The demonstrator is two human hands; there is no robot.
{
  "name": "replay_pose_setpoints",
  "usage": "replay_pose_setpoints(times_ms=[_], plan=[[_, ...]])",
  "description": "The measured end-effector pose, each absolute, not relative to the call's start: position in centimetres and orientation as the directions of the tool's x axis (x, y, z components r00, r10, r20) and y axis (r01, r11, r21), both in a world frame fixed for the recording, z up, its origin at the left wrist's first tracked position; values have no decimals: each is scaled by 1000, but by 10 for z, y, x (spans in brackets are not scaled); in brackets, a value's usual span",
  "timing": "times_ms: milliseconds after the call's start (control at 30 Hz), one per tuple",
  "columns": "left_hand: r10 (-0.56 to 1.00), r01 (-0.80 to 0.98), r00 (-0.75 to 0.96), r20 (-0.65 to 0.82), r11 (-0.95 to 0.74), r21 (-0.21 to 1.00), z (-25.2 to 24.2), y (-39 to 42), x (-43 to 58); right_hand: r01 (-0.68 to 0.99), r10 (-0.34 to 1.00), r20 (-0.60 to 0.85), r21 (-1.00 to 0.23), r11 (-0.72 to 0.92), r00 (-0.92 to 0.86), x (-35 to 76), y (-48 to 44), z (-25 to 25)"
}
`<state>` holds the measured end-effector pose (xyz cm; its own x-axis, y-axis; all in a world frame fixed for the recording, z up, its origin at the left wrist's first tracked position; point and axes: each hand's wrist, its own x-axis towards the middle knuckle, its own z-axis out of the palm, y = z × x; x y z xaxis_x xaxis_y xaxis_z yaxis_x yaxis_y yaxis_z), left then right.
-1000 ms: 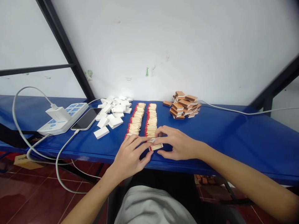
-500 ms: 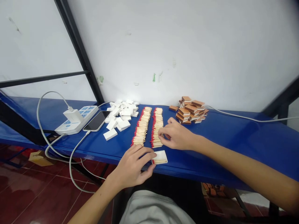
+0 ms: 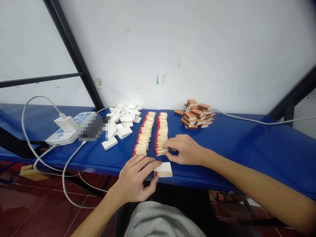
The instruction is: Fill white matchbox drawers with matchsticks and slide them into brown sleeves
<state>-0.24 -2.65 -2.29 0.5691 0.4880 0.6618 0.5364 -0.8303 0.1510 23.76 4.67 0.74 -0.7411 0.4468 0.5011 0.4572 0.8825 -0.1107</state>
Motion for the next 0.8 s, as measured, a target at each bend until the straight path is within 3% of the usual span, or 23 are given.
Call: replay_pose_setpoints(times_ms=[267,600,800], plan=[[494,558,569,657,-819,133,-22,-26,-1,422,443,470,-156,893,-763,234,44,7],[484,536,583,653,-833,139,-22,-26,-5,433,431,406,-93,897,-806,235,47,4],[490,516,636,596,-844,144,-14,-28,-11,431,444,360,-122,894,-821,235,46,6]])
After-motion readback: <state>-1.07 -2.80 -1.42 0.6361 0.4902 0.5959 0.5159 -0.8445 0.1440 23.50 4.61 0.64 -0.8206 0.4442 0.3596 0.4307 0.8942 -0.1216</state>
